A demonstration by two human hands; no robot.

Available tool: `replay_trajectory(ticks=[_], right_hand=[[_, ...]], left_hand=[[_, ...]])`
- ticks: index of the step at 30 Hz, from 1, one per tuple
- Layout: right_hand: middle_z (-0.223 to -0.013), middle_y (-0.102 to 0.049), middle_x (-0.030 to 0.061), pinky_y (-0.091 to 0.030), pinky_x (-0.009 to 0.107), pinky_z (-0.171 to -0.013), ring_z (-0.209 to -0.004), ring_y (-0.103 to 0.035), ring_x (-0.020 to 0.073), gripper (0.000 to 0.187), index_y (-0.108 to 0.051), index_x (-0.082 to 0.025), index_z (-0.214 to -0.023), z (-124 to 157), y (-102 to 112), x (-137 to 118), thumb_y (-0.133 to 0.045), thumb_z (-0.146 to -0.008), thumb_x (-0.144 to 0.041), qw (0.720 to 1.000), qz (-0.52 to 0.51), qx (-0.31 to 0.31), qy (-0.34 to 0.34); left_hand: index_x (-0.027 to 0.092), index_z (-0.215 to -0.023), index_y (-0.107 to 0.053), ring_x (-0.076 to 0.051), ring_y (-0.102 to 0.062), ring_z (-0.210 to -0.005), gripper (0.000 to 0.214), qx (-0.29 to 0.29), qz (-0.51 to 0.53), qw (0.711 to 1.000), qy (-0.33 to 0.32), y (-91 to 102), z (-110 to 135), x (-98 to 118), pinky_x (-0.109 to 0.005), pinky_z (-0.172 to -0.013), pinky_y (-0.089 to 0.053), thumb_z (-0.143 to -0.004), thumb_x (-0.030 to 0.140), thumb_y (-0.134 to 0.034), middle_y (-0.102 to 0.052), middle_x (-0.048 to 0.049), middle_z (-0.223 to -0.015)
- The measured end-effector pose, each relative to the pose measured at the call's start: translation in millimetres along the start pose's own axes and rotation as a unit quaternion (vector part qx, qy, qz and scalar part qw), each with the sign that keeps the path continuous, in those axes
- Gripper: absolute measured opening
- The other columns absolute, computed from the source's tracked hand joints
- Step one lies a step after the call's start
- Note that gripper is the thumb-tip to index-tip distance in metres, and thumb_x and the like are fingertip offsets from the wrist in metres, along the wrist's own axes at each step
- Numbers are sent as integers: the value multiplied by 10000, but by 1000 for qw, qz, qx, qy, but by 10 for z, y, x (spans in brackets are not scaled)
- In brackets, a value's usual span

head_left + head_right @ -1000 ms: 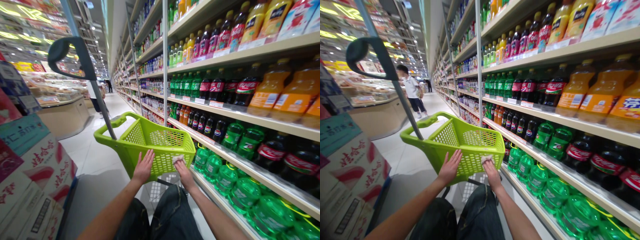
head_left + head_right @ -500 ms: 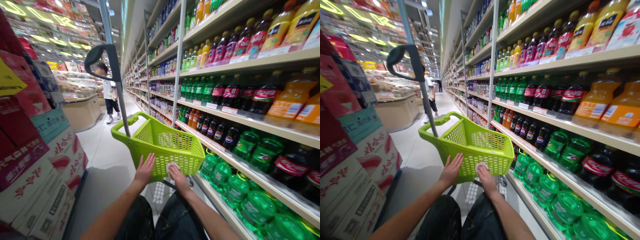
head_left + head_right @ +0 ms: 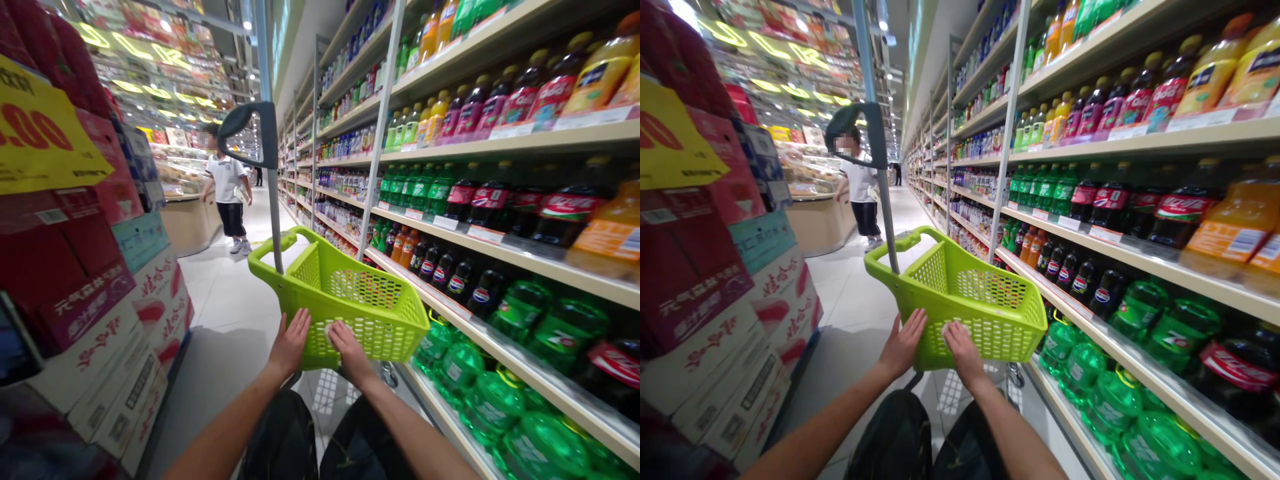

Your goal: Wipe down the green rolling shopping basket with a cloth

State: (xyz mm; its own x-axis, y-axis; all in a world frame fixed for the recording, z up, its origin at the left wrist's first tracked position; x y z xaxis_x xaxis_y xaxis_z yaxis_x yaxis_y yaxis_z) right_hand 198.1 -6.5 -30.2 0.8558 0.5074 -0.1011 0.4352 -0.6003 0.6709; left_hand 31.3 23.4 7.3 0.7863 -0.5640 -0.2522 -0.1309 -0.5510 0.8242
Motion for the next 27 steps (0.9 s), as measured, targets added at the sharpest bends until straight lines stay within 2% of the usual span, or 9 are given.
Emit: replay_trajectory(ticks=[4, 8, 11, 15, 17, 19, 22, 25, 27], right_hand=[[-1305, -457, 86, -333, 401, -1034, -1288, -273, 186, 447, -495, -181, -1221, -428, 1, -118, -388, -815, -27, 999, -16, 28, 10], [-1215, -547, 83, -425, 362, -959, -1229, -383, 165, 407, -517, -198, -1194, -240, -205, -163, -392, -834, -55, 997, -22, -12, 69], [-1239, -526, 85, -415, 370, -971, -1248, -352, 171, 434, -489, -195, -1222, -284, -185, -242, -361, -835, -48, 997, -40, 8, 65], [-1338, -416, 77, -289, 417, -1059, -1302, -238, 186, 515, -431, -188, -1274, -1022, -37, -406, -338, -800, -10, 995, -74, 70, 15], [-1331, -423, 88, -288, 423, -1057, -1298, -252, 195, 546, -436, -168, -1271, -1379, -69, -454, -345, -765, 17, 994, -80, 75, -6], [-1307, -450, 101, -312, 415, -1042, -1275, -303, 199, 566, -446, -151, -1263, -1528, -145, -431, -354, -736, 32, 994, -79, 66, -23], [-1282, -479, 93, -345, 386, -1020, -1224, -383, 188, 573, -468, -162, -1245, -1332, -161, -222, -347, -722, 39, 996, -68, 48, -43], [-1223, -535, 79, -381, 371, -990, -1163, -450, 177, 576, -511, -190, -1206, -979, -14, 67, -330, -712, 46, 993, -56, 51, -88], [-1200, -550, 79, -385, 377, -984, -1145, -467, 178, 568, -511, -191, -1204, -916, 48, 123, -329, -717, 37, 988, -60, 66, -122]], left_hand=[[131, -1278, -401, -196, -297, -1283, 517, 10, 5, 1000, 9, -4, 25, -26, -478, -1075, -110, -771, 99, -303, -369, -98, -1364], [135, -1276, -407, -193, -284, -1289, 535, -10, 1, 1000, 26, 23, 74, -129, -467, -1074, -131, -752, 88, -311, -367, -89, -1369], [111, -1288, -385, -208, -264, -1297, 559, -18, -4, 998, 52, 91, 68, -306, -489, -1066, -132, -734, 75, -316, -336, -106, -1384], [87, -1316, -322, -219, -226, -1311, 604, 14, 0, 995, 94, 238, -92, -544, -514, -1058, -117, -713, 53, -321, -277, -113, -1410], [80, -1323, -300, -222, -202, -1319, 608, 33, 2, 994, 106, 318, -210, -630, -521, -1059, -95, -716, 59, -324, -262, -113, -1416], [77, -1327, -286, -227, -191, -1322, 610, 43, 5, 993, 114, 396, -319, -707, -525, -1061, -72, -719, 71, -332, -255, -116, -1419], [74, -1339, -254, -231, -185, -1323, 647, 46, 10, 988, 145, 515, -431, -852, -527, -1062, -46, -698, 74, -345, -243, -123, -1424], [70, -1336, -259, -241, -174, -1326, 671, 40, 8, 981, 189, 616, -491, -1025, -547, -1054, -32, -672, 84, -360, -228, -124, -1430], [84, -1320, -303, -249, -185, -1321, 656, 26, 4, 984, 178, 655, -528, -1099, -564, -1047, -25, -667, 94, -368, -262, -117, -1420]])
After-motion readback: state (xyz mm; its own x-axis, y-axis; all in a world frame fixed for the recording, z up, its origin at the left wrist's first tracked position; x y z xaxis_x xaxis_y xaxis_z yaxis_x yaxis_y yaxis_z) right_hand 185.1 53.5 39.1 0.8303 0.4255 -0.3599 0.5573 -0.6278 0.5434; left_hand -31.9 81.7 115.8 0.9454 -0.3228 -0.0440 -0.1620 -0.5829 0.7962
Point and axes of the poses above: each hand's wrist, its own z-axis away from the middle knuckle, its own y-axis out of the back of the hand, x = y × z, the point moved 3 cm from there along -z, towards the middle knuckle
